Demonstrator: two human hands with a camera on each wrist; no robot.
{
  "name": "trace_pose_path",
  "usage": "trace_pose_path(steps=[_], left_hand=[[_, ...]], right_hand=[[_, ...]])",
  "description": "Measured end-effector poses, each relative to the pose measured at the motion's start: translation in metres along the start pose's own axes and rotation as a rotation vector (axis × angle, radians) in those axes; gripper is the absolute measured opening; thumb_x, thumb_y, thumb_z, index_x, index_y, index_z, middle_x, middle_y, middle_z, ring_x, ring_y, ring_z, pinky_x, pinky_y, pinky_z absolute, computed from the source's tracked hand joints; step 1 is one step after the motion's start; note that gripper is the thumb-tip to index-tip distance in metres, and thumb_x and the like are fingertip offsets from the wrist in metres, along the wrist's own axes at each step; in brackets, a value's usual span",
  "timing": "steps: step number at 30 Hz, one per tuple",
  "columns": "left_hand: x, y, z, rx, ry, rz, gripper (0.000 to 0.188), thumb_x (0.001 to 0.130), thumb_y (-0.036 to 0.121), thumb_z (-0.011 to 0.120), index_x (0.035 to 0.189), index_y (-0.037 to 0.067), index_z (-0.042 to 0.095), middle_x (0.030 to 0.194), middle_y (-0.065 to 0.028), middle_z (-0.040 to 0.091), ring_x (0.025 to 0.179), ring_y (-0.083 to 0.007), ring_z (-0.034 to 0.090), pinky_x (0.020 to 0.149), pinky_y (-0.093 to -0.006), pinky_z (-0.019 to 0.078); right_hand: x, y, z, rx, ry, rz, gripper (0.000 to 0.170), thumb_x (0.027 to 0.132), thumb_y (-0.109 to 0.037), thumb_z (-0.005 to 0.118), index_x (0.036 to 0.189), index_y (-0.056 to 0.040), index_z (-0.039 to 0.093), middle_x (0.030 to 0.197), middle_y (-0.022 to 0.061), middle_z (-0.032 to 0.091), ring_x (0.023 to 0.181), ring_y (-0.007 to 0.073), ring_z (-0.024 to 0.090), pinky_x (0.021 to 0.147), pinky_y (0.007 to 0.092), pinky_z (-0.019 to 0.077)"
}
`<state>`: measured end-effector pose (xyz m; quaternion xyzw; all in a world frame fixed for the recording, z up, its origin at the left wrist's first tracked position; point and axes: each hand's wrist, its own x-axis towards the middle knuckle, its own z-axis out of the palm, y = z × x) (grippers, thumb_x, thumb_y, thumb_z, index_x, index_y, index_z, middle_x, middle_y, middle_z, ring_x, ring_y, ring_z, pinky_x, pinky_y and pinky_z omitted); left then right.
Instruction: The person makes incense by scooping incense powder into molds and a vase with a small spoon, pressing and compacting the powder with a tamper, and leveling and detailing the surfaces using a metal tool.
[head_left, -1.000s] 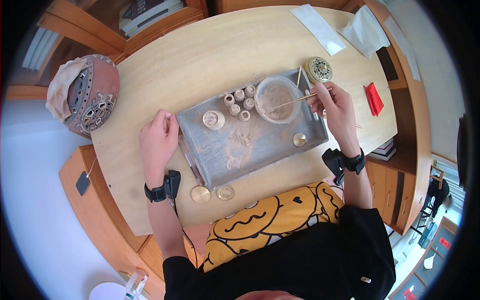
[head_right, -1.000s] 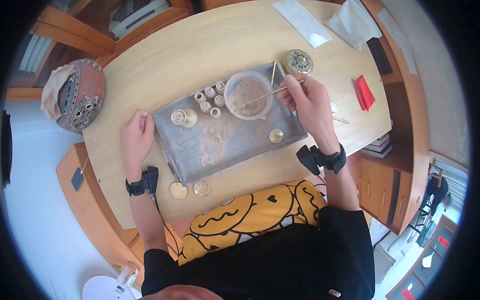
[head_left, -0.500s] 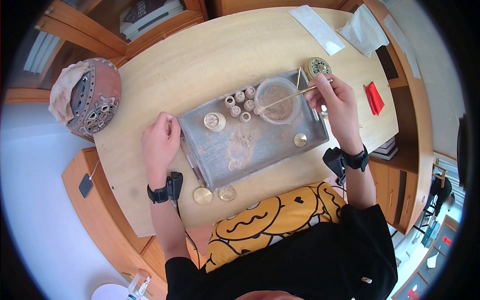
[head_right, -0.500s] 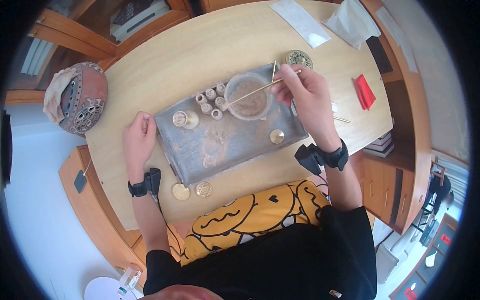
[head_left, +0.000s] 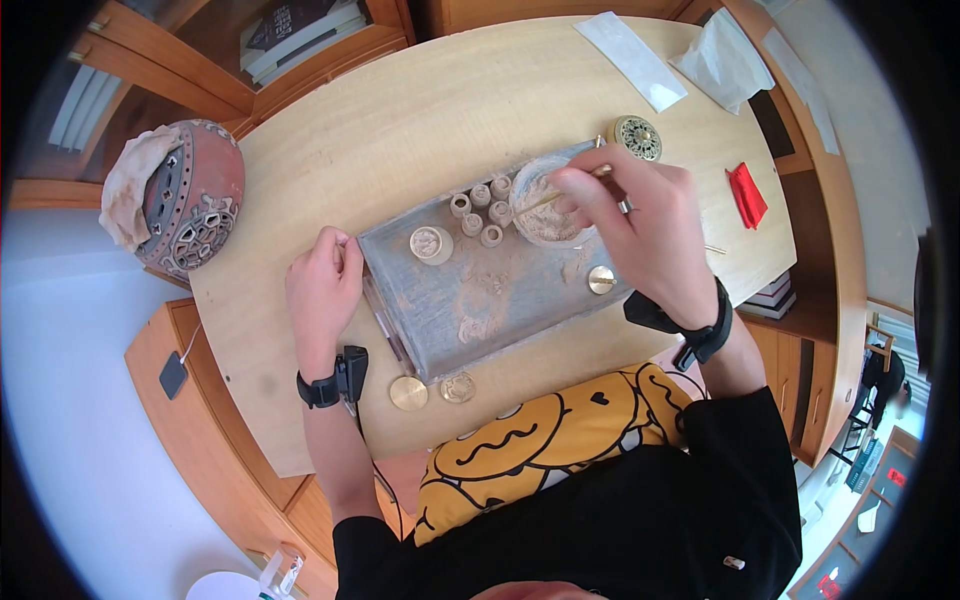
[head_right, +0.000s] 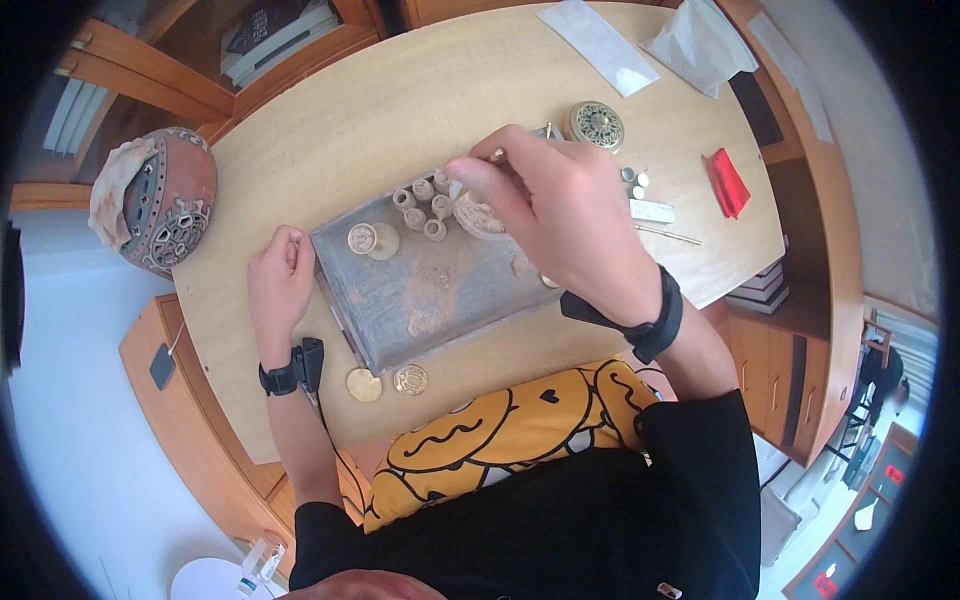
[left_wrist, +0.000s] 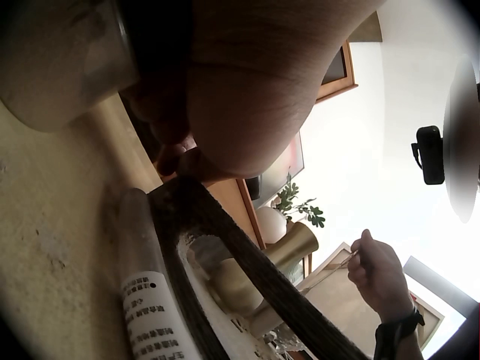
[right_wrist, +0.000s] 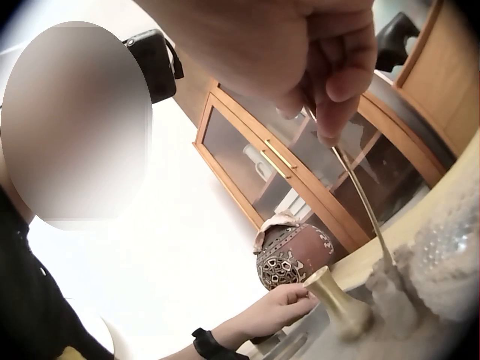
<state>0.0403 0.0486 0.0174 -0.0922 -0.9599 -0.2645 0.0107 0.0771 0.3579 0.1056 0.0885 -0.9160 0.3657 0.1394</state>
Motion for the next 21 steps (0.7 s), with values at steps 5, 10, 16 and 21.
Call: trace_pose_path(steps=[5,10,16,21], left_hand=[[-0.001,0.000,-0.001,0.000,0.007,0.001,0.013,0.091,0.014,0.061,0.084,0.004,0.056,0.052,-0.0125,0.048,0.047,-0.0302,0.051,0.049,-0.0413,0.0386],[0.000,0.002,-0.002,0.014,-0.011,-0.011,0.012,0.091,0.013,0.060,0.084,0.004,0.056,0.053,-0.0131,0.049,0.048,-0.0303,0.052,0.049,-0.0419,0.0387],[0.000,0.003,-0.001,0.011,-0.004,-0.019,0.012,0.090,0.014,0.061,0.085,0.003,0.057,0.052,-0.0127,0.047,0.047,-0.0292,0.051,0.049,-0.0405,0.0386],[0.000,0.001,0.000,0.005,-0.001,-0.015,0.013,0.090,0.014,0.061,0.084,0.003,0.056,0.052,-0.0126,0.047,0.047,-0.0287,0.051,0.049,-0.0396,0.0388]], right_hand=[[-0.002,0.018,-0.017,0.085,0.103,0.119,0.020,0.094,-0.017,0.065,0.089,0.0026,0.067,0.063,0.0078,0.066,0.051,0.0135,0.059,0.051,0.0251,0.0456],[-0.016,0.059,-0.016,0.191,0.041,0.413,0.023,0.098,-0.017,0.057,0.092,0.0034,0.066,0.070,0.0065,0.068,0.061,0.0075,0.060,0.056,0.0232,0.0456],[-0.035,0.091,0.001,0.594,0.017,0.638,0.032,0.102,-0.027,0.051,0.097,0.0030,0.064,0.077,0.0052,0.068,0.066,0.0069,0.057,0.060,0.0207,0.0452],[-0.038,0.096,-0.003,0.700,0.039,0.681,0.033,0.103,-0.028,0.051,0.100,0.0025,0.063,0.077,0.0047,0.068,0.065,0.0066,0.057,0.059,0.0202,0.0448]])
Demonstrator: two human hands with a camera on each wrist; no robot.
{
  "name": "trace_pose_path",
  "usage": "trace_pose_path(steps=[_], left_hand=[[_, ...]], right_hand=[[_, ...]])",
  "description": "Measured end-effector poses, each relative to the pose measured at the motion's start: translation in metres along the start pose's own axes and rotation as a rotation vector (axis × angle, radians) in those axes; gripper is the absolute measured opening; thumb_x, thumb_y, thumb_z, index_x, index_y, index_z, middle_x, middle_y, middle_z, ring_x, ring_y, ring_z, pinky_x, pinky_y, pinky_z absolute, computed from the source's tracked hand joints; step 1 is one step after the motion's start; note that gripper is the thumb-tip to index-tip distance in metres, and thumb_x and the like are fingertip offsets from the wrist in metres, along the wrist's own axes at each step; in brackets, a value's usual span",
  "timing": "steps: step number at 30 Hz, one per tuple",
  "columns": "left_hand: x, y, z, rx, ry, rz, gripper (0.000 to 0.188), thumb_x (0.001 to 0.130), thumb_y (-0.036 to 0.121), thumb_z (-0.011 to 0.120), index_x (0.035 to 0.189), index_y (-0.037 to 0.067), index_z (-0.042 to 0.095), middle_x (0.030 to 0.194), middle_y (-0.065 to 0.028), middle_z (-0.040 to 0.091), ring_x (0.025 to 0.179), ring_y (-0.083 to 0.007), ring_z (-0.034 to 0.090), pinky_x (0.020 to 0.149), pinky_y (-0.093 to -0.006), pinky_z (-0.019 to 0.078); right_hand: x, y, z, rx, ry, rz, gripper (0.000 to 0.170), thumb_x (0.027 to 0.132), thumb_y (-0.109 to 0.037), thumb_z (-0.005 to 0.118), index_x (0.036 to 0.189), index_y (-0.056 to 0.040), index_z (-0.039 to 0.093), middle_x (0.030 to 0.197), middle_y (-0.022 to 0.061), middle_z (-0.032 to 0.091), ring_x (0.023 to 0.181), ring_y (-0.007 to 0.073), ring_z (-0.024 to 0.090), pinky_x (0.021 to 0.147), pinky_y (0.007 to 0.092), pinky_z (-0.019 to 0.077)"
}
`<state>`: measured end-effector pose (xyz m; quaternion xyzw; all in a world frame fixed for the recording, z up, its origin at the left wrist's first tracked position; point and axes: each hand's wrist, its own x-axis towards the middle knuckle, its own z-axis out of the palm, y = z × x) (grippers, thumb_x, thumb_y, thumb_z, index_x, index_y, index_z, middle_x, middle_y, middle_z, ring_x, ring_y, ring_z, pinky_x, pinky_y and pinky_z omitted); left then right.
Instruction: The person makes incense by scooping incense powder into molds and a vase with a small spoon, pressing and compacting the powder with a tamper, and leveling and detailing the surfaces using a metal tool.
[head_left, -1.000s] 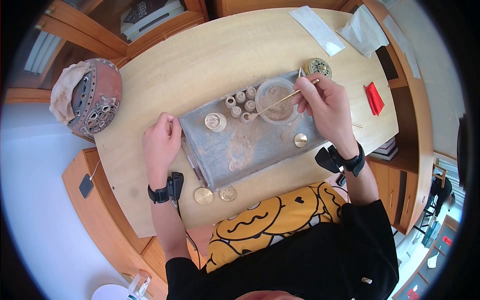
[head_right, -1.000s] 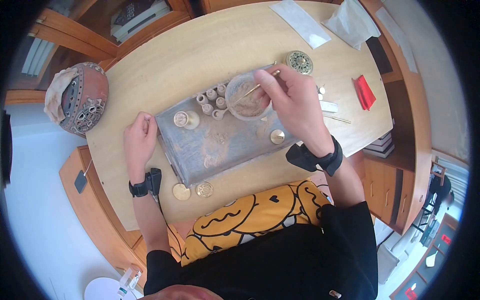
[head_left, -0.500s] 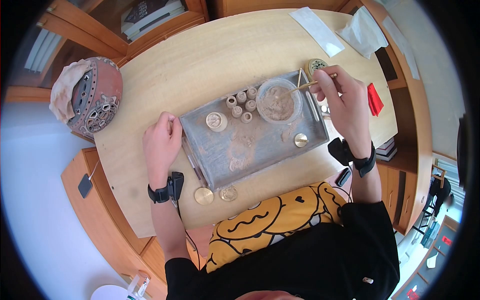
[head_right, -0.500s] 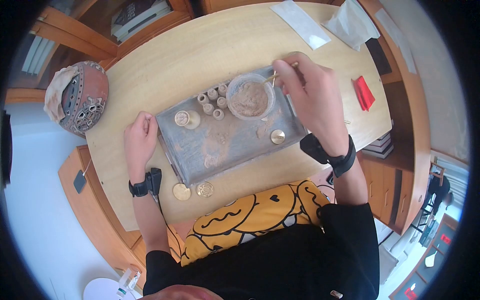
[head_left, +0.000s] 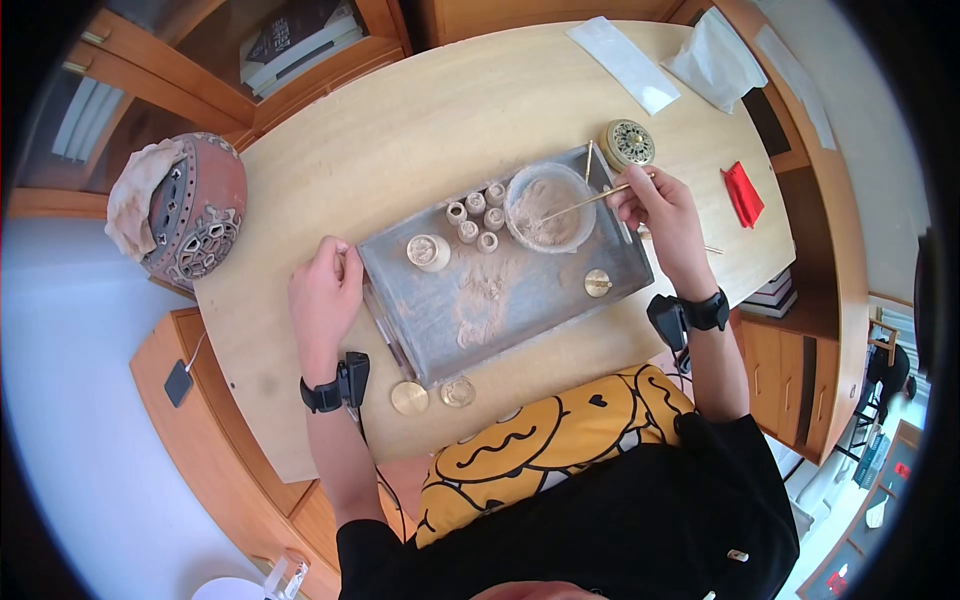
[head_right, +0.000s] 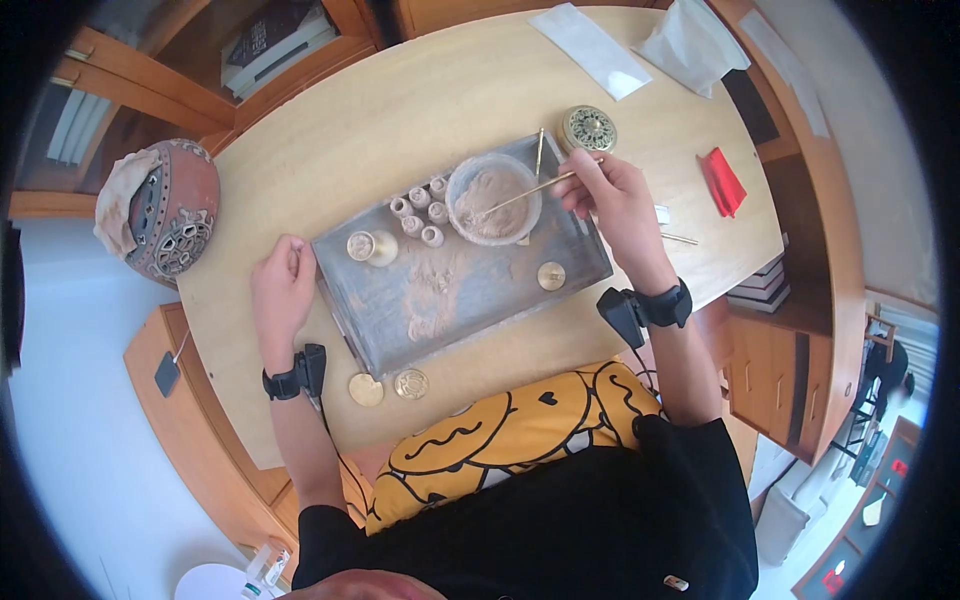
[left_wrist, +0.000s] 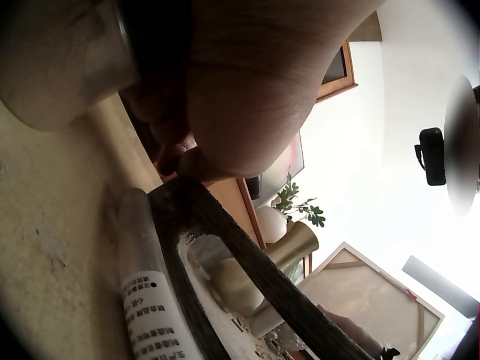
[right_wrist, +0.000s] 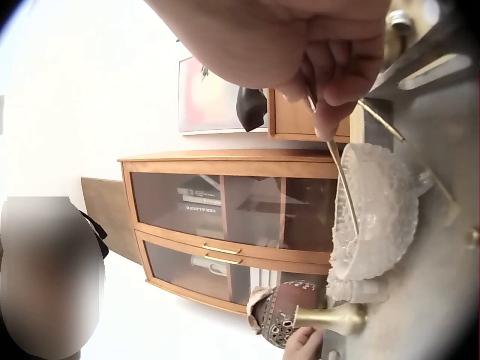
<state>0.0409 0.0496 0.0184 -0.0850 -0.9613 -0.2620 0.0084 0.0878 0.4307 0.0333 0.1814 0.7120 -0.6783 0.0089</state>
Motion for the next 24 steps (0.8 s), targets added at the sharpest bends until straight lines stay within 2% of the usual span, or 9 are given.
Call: trace_pose_path(steps=[8,14,19,24], left_hand=[[-0.001,0.000,0.000,-0.014,0.005,-0.005,0.013,0.090,0.014,0.061,0.084,0.004,0.057,0.053,-0.0125,0.049,0.047,-0.0290,0.053,0.049,-0.0400,0.0397],[-0.001,0.000,0.000,-0.014,0.006,-0.003,0.013,0.090,0.014,0.061,0.084,0.004,0.056,0.052,-0.0124,0.050,0.048,-0.0297,0.053,0.049,-0.0405,0.0399],[0.000,-0.002,0.000,0.004,-0.002,0.011,0.013,0.091,0.014,0.060,0.084,0.004,0.056,0.052,-0.0122,0.049,0.048,-0.0297,0.053,0.050,-0.0407,0.0399],[0.000,-0.001,0.000,-0.004,0.007,0.015,0.012,0.091,0.013,0.061,0.084,0.004,0.056,0.053,-0.0121,0.049,0.048,-0.0297,0.052,0.049,-0.0406,0.0397]], right_hand=[[-0.005,-0.034,0.016,0.035,-0.072,-0.038,0.032,0.103,-0.028,0.052,0.096,0.0016,0.064,0.077,0.0044,0.068,0.064,0.0062,0.058,0.058,0.0196,0.0445],[-0.011,-0.053,0.043,-0.133,-0.106,-0.092,0.030,0.101,-0.026,0.055,0.094,0.0021,0.064,0.074,0.0046,0.068,0.061,0.0065,0.059,0.054,0.0206,0.0443],[-0.017,-0.067,0.060,-0.355,-0.052,-0.253,0.026,0.096,-0.020,0.063,0.090,0.0046,0.067,0.067,0.0065,0.067,0.057,0.0089,0.061,0.053,0.0233,0.0470],[-0.023,-0.072,0.064,-0.495,-0.081,-0.422,0.023,0.095,-0.019,0.065,0.090,0.0036,0.068,0.064,0.0072,0.068,0.054,0.0108,0.063,0.052,0.0241,0.0477]])
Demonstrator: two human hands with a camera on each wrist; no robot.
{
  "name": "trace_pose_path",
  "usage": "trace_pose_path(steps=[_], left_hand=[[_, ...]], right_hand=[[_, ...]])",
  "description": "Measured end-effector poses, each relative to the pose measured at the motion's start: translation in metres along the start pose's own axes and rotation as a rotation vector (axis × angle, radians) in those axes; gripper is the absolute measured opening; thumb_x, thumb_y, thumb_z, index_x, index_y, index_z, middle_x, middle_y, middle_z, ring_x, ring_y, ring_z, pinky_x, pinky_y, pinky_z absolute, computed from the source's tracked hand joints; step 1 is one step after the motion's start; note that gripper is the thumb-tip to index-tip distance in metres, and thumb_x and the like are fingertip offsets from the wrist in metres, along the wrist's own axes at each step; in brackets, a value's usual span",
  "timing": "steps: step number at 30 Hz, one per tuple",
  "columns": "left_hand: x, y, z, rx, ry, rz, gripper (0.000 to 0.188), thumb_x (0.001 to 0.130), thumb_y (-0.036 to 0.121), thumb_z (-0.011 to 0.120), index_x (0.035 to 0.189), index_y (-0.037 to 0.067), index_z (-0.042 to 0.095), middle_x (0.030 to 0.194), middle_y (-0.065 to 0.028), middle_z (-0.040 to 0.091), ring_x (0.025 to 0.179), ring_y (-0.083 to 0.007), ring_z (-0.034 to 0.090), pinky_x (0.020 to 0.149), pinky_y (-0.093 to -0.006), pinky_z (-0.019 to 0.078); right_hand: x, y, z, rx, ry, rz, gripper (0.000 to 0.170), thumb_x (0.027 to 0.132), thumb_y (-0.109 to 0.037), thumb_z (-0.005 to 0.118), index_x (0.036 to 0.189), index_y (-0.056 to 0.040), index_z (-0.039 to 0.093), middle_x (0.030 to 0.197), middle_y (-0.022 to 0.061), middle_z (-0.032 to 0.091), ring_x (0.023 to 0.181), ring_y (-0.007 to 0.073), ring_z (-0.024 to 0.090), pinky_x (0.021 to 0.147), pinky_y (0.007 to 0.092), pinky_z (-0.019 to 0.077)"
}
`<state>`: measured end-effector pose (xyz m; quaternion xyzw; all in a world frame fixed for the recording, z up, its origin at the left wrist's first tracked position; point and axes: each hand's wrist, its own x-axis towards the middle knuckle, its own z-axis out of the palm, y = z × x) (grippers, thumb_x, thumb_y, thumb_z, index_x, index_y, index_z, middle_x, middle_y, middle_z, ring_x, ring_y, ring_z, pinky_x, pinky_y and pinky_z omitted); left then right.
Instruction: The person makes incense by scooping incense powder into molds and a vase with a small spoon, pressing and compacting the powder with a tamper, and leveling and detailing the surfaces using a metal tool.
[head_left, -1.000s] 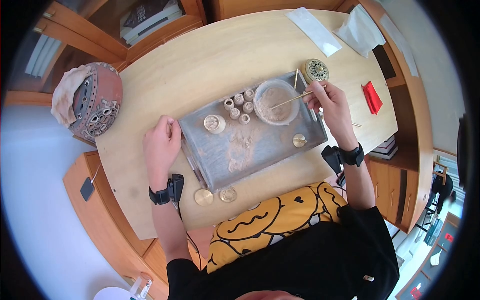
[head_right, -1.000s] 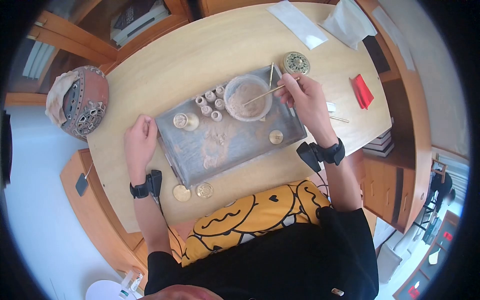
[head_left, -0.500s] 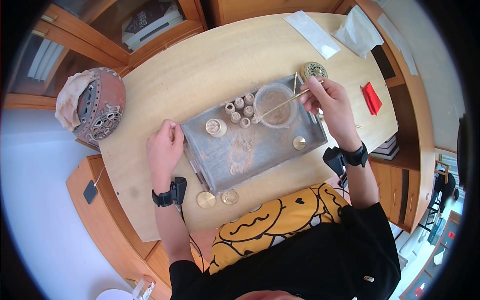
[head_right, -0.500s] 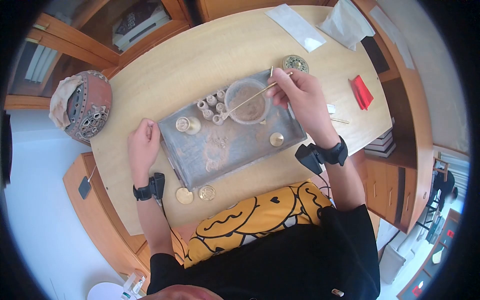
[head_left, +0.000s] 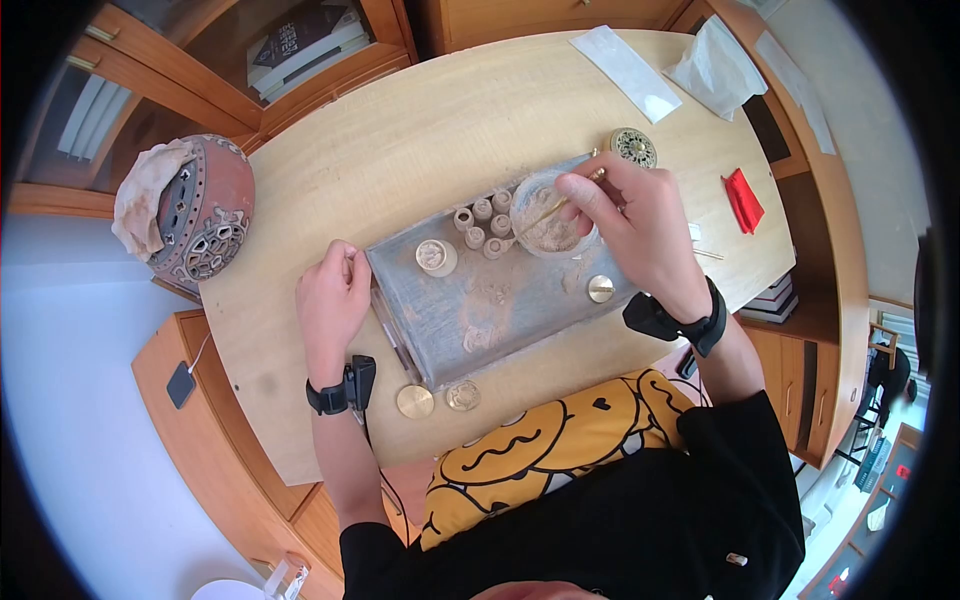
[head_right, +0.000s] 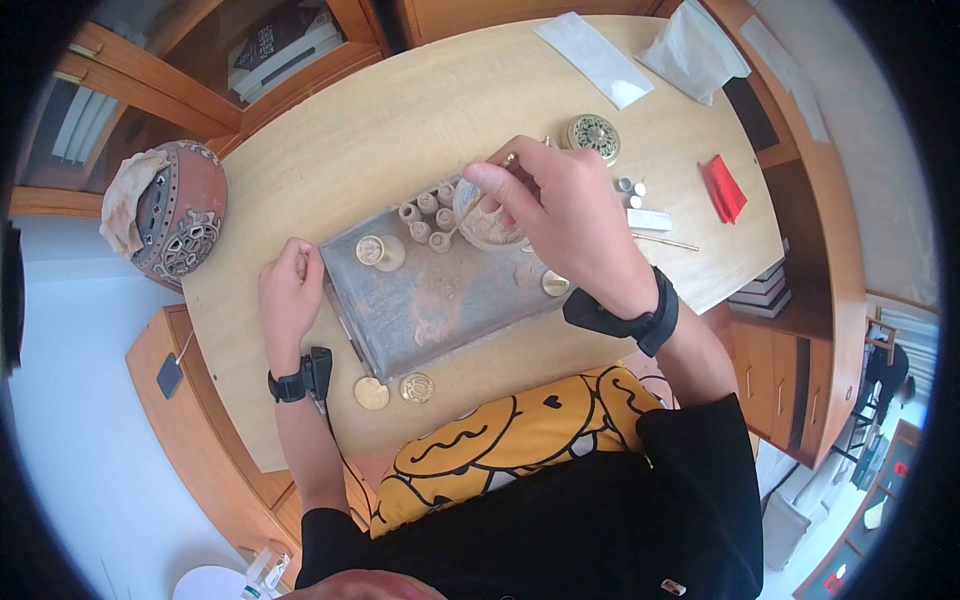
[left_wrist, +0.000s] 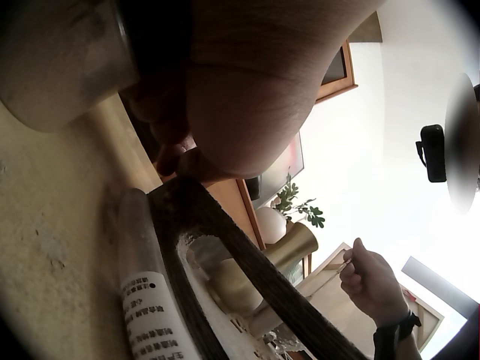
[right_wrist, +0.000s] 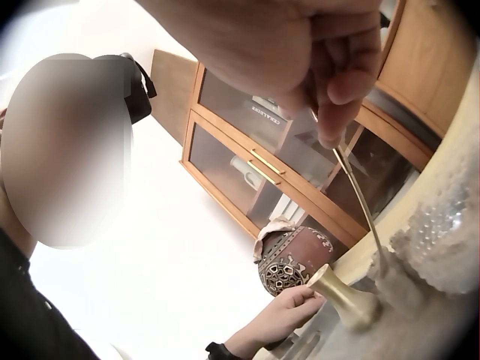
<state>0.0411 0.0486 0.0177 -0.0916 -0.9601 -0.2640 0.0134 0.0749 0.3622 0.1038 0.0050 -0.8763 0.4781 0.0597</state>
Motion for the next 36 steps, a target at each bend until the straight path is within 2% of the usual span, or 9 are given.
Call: trace_pose_path(steps=[2,7,11,13,16,24,29,36], left_hand=[[0.000,0.000,0.000,0.001,0.000,-0.001,0.012,0.090,0.013,0.061,0.084,0.004,0.056,0.053,-0.0121,0.049,0.048,-0.0296,0.052,0.049,-0.0406,0.0395],[0.000,-0.001,0.001,0.010,0.007,0.010,0.012,0.090,0.013,0.060,0.084,0.004,0.056,0.052,-0.0123,0.049,0.047,-0.0293,0.052,0.048,-0.0407,0.0390],[0.000,-0.001,0.001,-0.009,0.010,0.010,0.013,0.090,0.013,0.061,0.083,0.003,0.056,0.052,-0.0124,0.048,0.047,-0.0295,0.052,0.048,-0.0409,0.0388],[0.000,-0.001,0.001,-0.013,0.015,0.024,0.012,0.090,0.013,0.060,0.084,0.004,0.056,0.052,-0.0125,0.048,0.047,-0.0297,0.052,0.048,-0.0411,0.0389],[0.000,0.001,-0.001,0.003,0.004,0.010,0.013,0.090,0.013,0.060,0.083,0.003,0.056,0.052,-0.0124,0.049,0.047,-0.0297,0.052,0.049,-0.0411,0.0395],[0.000,0.000,0.000,0.003,0.001,0.000,0.012,0.090,0.014,0.060,0.084,0.004,0.056,0.053,-0.0125,0.050,0.048,-0.0298,0.054,0.049,-0.0409,0.0406],[0.000,0.001,-0.001,0.004,0.005,0.001,0.012,0.090,0.014,0.060,0.084,0.004,0.057,0.053,-0.0126,0.050,0.048,-0.0301,0.054,0.050,-0.0411,0.0409],[0.000,0.002,-0.002,0.009,0.002,0.000,0.013,0.090,0.014,0.061,0.084,0.004,0.056,0.053,-0.0126,0.050,0.049,-0.0303,0.054,0.050,-0.0411,0.0409]], right_hand=[[-0.001,-0.002,-0.003,-0.027,0.000,-0.039,0.023,0.094,-0.019,0.066,0.090,0.0032,0.068,0.064,0.0071,0.068,0.054,0.0110,0.063,0.051,0.0241,0.0473],[0.000,0.012,-0.027,0.019,0.169,0.096,0.023,0.097,-0.017,0.061,0.092,0.0036,0.067,0.068,0.0058,0.067,0.060,0.0076,0.061,0.057,0.0226,0.0475],[0.002,0.049,-0.032,-0.010,0.153,0.190,0.025,0.099,-0.019,0.058,0.094,0.0036,0.067,0.072,0.0046,0.067,0.065,0.0058,0.059,0.060,0.0214,0.0463],[-0.001,0.070,-0.027,0.143,0.036,0.252,0.027,0.100,-0.022,0.056,0.095,0.0021,0.067,0.076,0.0041,0.068,0.067,0.0054,0.059,0.060,0.0208,0.0450],[-0.006,0.084,-0.022,0.289,-0.024,0.299,0.029,0.102,-0.024,0.053,0.097,0.0012,0.067,0.077,0.0036,0.069,0.067,0.0057,0.058,0.059,0.0205,0.0442],[-0.011,0.096,-0.027,0.468,0.014,0.394,0.032,0.103,-0.028,0.052,0.095,0.0003,0.066,0.075,0.0021,0.067,0.064,0.0051,0.057,0.058,0.0192,0.0437],[-0.004,0.082,-0.030,0.520,0.008,0.385,0.034,0.103,-0.030,0.052,0.095,-0.0002,0.066,0.074,0.0020,0.067,0.063,0.0050,0.056,0.057,0.0188,0.0434],[0.004,0.046,-0.017,0.417,-0.048,0.314,0.033,0.101,-0.029,0.055,0.093,0.0010,0.065,0.074,0.0035,0.068,0.062,0.0057,0.058,0.056,0.0198,0.0441]])
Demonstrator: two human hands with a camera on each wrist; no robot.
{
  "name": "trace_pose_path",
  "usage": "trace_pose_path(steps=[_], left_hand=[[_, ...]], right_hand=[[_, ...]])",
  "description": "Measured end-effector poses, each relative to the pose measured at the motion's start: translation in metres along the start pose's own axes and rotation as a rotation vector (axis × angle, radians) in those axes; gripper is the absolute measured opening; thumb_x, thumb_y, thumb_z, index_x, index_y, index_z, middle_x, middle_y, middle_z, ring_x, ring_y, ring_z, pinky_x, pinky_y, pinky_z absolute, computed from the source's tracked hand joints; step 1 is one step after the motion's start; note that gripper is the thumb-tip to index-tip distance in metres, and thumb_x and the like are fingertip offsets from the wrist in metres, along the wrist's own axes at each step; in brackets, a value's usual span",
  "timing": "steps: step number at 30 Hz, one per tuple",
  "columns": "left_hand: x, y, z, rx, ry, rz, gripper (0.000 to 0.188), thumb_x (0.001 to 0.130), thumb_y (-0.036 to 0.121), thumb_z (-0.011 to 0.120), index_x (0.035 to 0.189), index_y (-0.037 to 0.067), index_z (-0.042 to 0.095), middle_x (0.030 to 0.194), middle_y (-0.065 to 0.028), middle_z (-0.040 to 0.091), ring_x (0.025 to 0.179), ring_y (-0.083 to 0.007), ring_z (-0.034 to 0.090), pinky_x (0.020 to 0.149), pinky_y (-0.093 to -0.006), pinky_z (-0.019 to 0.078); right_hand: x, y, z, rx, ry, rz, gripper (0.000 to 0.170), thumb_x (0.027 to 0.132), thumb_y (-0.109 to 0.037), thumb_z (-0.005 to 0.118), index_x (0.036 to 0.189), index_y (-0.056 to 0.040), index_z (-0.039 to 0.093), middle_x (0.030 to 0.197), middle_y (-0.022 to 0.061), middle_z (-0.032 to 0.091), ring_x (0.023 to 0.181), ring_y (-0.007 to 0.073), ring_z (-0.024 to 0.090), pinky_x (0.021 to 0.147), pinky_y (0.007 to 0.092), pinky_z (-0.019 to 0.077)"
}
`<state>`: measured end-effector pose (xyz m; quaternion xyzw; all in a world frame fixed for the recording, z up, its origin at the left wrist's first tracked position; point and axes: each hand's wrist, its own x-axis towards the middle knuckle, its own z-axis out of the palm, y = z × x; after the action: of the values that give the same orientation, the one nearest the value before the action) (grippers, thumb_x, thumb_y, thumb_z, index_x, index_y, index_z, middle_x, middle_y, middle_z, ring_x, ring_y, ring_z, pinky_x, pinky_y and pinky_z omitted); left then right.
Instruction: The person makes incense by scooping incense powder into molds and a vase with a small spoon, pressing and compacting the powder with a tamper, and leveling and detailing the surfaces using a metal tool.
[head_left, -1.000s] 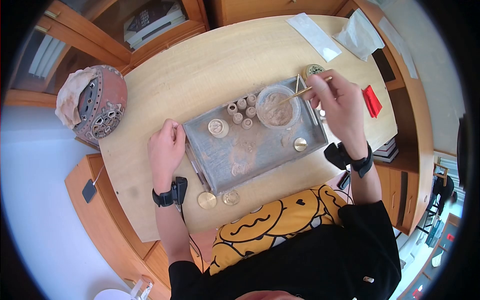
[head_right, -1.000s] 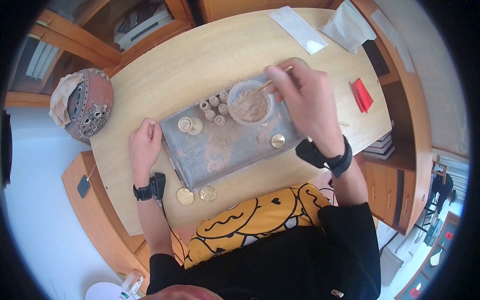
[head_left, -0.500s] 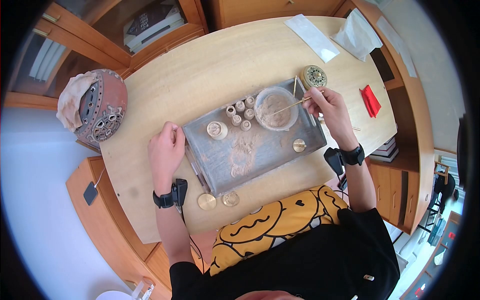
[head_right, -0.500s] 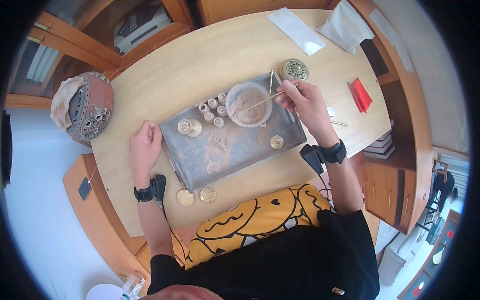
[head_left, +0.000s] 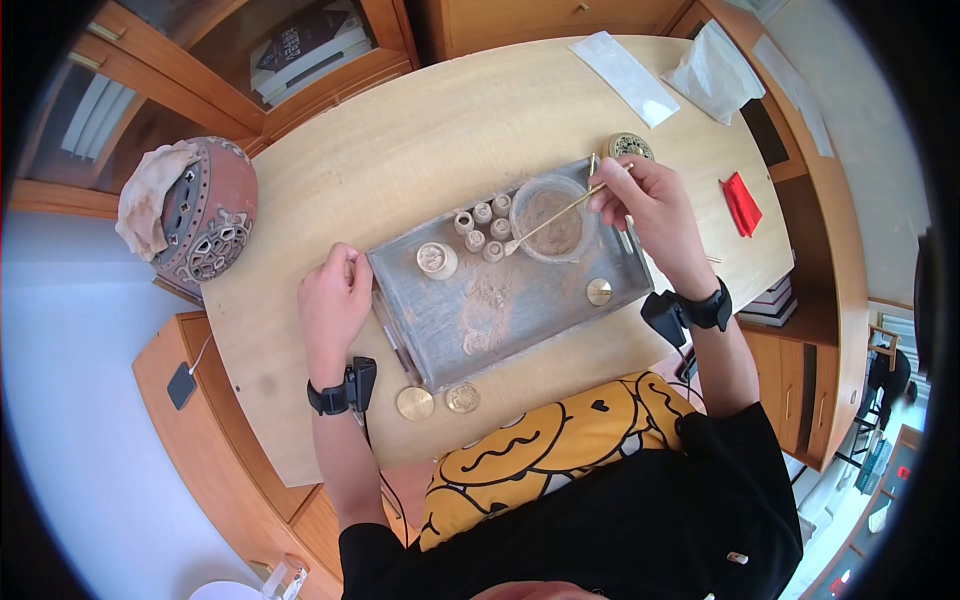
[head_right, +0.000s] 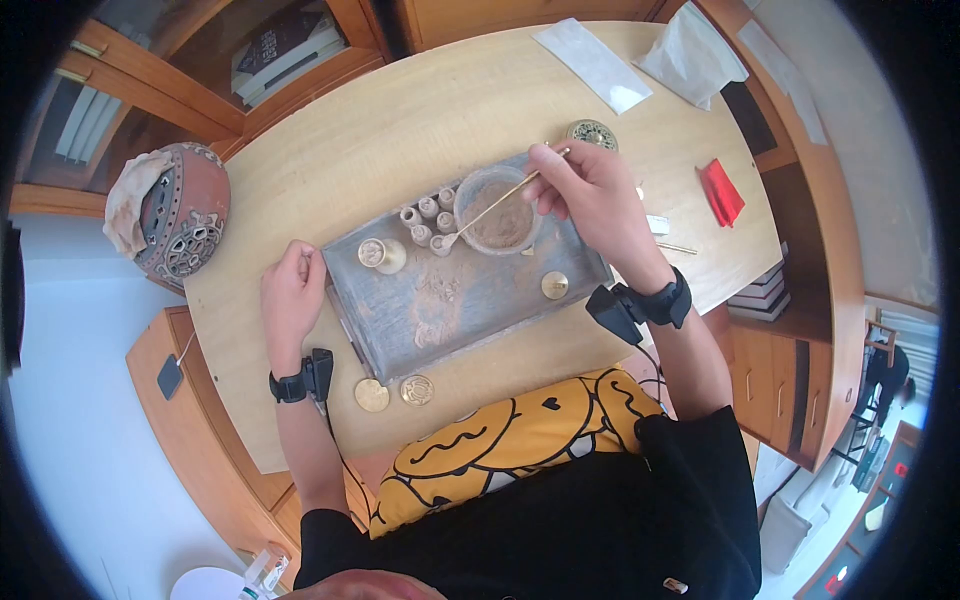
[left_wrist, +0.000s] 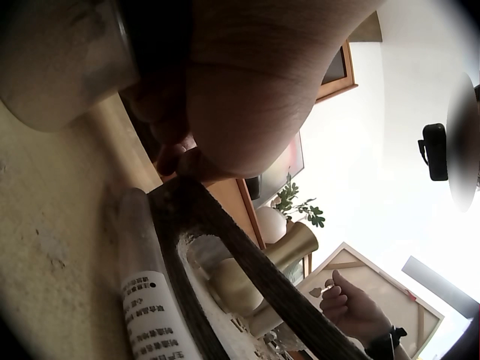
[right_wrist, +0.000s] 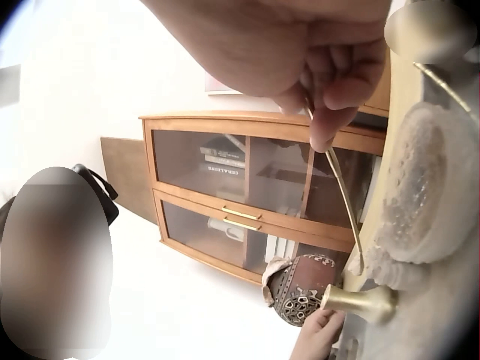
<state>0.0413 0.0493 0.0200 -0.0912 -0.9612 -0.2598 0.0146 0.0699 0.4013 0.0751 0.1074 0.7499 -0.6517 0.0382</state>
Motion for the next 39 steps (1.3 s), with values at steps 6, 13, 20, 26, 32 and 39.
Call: trace_pose_path(steps=[6,13,20,26,32,39], left_hand=[[0.000,0.001,-0.001,-0.005,-0.003,0.001,0.013,0.090,0.014,0.061,0.083,0.004,0.056,0.053,-0.0123,0.050,0.049,-0.0302,0.054,0.050,-0.0414,0.0407],[0.000,0.000,-0.001,-0.002,-0.008,-0.012,0.013,0.090,0.015,0.061,0.084,0.004,0.057,0.054,-0.0128,0.051,0.050,-0.0305,0.054,0.050,-0.0419,0.0408],[0.000,-0.001,0.000,-0.005,-0.002,-0.007,0.013,0.090,0.014,0.061,0.084,0.003,0.056,0.054,-0.0129,0.051,0.049,-0.0309,0.054,0.050,-0.0421,0.0406],[0.001,-0.002,0.000,-0.007,-0.006,0.008,0.013,0.090,0.014,0.060,0.084,0.003,0.056,0.053,-0.0137,0.051,0.048,-0.0311,0.054,0.050,-0.0424,0.0403],[0.000,-0.002,0.001,0.005,-0.004,0.004,0.012,0.090,0.013,0.061,0.085,0.003,0.056,0.053,-0.0134,0.051,0.048,-0.0313,0.054,0.049,-0.0423,0.0403],[-0.001,-0.002,0.001,-0.005,0.000,-0.005,0.012,0.090,0.014,0.061,0.085,0.003,0.057,0.053,-0.0132,0.051,0.048,-0.0312,0.054,0.050,-0.0425,0.0408]], right_hand=[[0.004,-0.011,0.016,-0.089,-0.004,-0.008,0.034,0.099,-0.029,0.058,0.089,0.0022,0.065,0.072,0.0053,0.068,0.060,0.0070,0.059,0.054,0.0205,0.0449],[0.005,-0.012,0.017,-0.121,0.016,0.008,0.034,0.099,-0.029,0.058,0.089,0.0025,0.065,0.071,0.0057,0.068,0.060,0.0074,0.059,0.053,0.0209,0.0454],[0.007,-0.001,-0.024,-0.092,0.179,-0.102,0.035,0.101,-0.029,0.056,0.090,0.0028,0.064,0.073,0.0057,0.068,0.061,0.0070,0.059,0.054,0.0200,0.0445],[0.007,0.018,-0.034,-0.282,0.121,-0.114,0.031,0.101,-0.027,0.055,0.093,0.0007,0.064,0.074,0.0032,0.066,0.063,0.0065,0.058,0.055,0.0204,0.0428],[0.007,0.040,-0.028,-0.081,-0.013,-0.005,0.029,0.102,-0.026,0.053,0.094,0.0000,0.065,0.077,0.0021,0.067,0.066,0.0063,0.059,0.058,0.0202,0.0443],[0.015,0.053,-0.033,0.113,0.016,0.087,0.032,0.103,-0.031,0.051,0.095,-0.0027,0.065,0.076,0.0000,0.066,0.064,0.0045,0.056,0.060,0.0186,0.0435]])
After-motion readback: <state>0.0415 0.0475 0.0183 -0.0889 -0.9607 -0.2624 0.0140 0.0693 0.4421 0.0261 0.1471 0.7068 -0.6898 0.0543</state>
